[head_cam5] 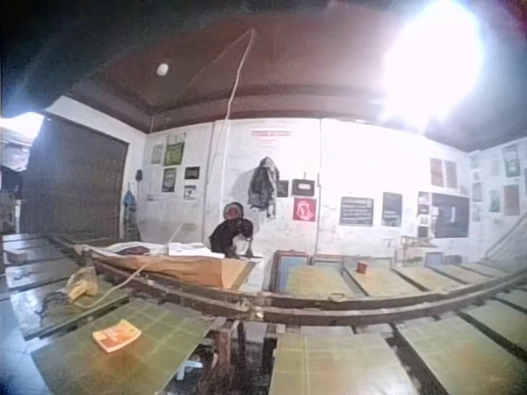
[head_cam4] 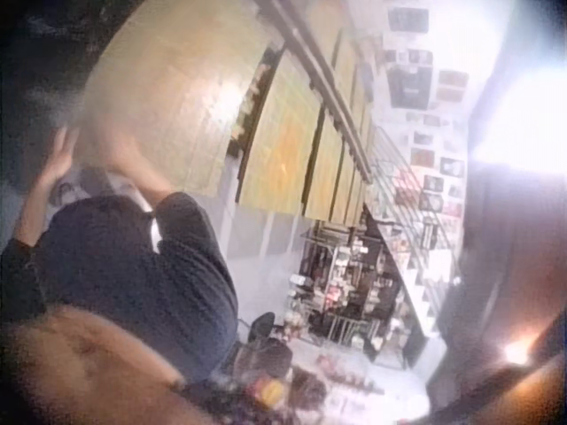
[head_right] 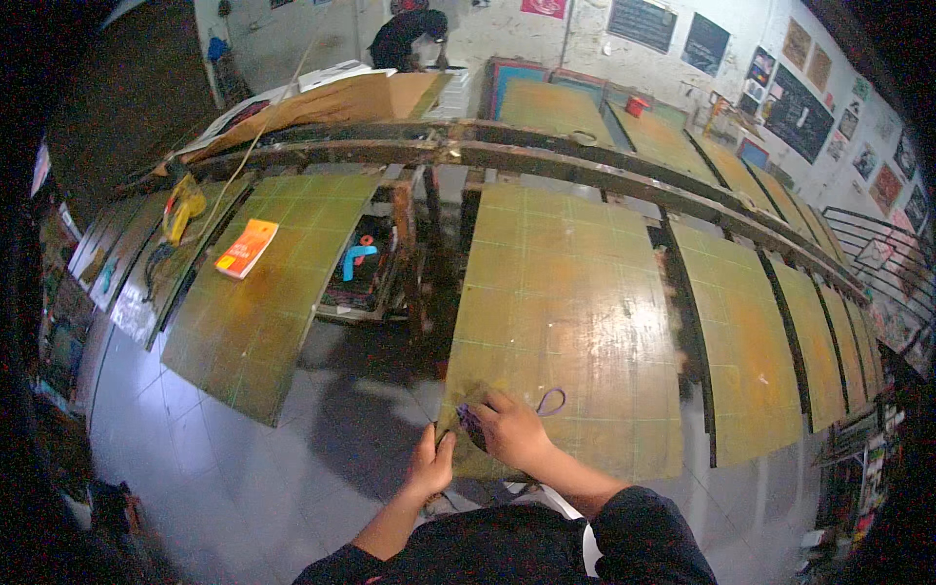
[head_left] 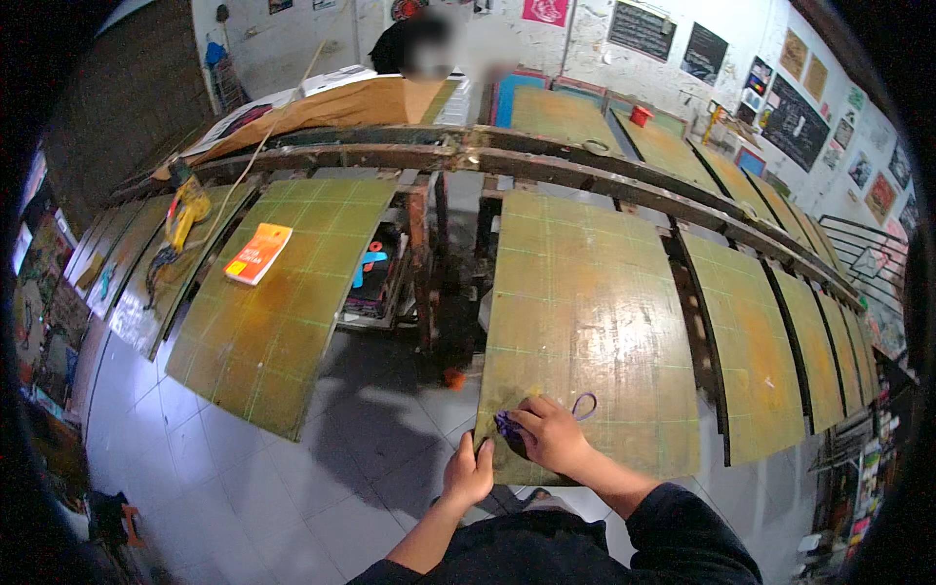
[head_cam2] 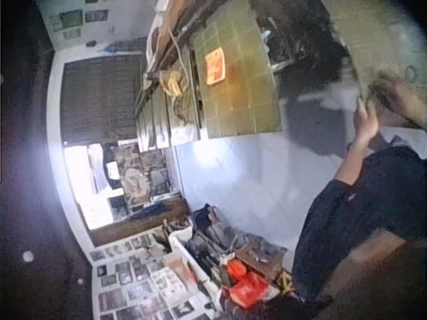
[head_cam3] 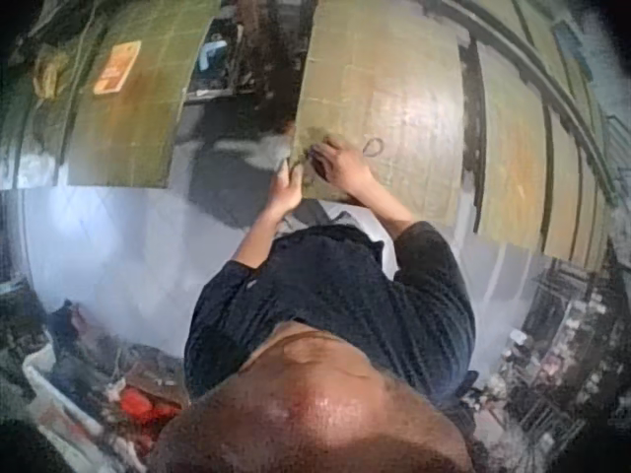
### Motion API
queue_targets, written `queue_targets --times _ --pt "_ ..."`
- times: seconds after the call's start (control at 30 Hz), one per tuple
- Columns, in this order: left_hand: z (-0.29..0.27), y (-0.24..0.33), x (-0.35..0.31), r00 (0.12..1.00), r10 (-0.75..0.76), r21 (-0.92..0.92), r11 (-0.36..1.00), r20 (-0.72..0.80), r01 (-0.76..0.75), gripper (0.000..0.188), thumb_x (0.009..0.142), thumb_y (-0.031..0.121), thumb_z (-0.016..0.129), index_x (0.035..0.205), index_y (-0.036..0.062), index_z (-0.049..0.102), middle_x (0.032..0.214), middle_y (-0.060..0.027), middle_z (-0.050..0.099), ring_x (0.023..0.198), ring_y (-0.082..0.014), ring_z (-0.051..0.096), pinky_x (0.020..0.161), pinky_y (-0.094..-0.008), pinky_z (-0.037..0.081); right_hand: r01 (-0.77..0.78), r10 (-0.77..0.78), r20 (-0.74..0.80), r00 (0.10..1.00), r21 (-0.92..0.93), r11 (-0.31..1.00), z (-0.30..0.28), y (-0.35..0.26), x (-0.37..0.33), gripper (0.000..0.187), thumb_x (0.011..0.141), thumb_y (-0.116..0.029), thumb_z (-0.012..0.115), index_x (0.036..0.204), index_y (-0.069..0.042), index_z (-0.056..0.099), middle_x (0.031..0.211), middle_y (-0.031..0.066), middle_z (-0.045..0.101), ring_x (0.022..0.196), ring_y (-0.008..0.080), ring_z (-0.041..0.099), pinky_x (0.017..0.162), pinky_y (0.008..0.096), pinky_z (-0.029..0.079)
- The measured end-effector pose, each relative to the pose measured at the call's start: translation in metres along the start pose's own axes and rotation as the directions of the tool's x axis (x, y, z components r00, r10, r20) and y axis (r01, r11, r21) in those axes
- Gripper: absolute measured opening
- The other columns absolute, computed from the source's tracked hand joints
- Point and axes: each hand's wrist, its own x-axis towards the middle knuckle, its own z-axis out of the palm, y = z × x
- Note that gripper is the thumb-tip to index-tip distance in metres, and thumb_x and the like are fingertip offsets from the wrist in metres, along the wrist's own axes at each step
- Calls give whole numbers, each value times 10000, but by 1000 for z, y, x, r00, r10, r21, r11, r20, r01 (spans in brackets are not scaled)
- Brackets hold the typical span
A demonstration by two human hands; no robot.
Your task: The person assembles flat cardboard boxes by folding the flaps and tucking the tabs to form rectangular containers. The person moves between a cluttered table and a workbench, handling multiple boxes one at a time and stacking the finished ones.
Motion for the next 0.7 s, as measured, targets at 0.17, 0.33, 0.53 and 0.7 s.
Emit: queue_targets --times 0.17,0.33,0.53,0.7 --pt "4 -4 1 987 112 -40 992 -113 -117 393 890 303 476 1141 1 480 971 -256 598 921 -423 570 769 -456 444 -212 198 -81 977 -239 948 -5 58 38 220 712 -39 531 930 -38 559 909 172 525 835 374 548 701 439 473" --pt "4 20 -4 972 49 -76 995 -231 -68 325 877 276 515 1032 -8 546 901 -204 618 857 -343 606 731 -384 455 -481 410 -259 875 -366 797 -55 187 72 200 696 -23 514 884 -25 583 963 188 549 889 370 550 738 447 475" --pt "17 -5 0 895 81 -156 974 -438 -165 339 824 248 599 960 -61 579 796 -178 631 746 -248 611 658 -345 454 -698 488 -509 709 -410 586 -125 339 64 203 712 -85 594 911 -58 623 955 180 577 887 347 583 756 429 489" --pt "29 -16 -1 805 -27 -160 984 -592 -85 385 763 238 671 985 -70 607 849 -147 656 766 -221 610 709 -327 462 -726 523 -544 657 -270 632 -128 370 105 123 731 -89 559 805 -40 644 899 187 612 851 352 606 732 433 495"
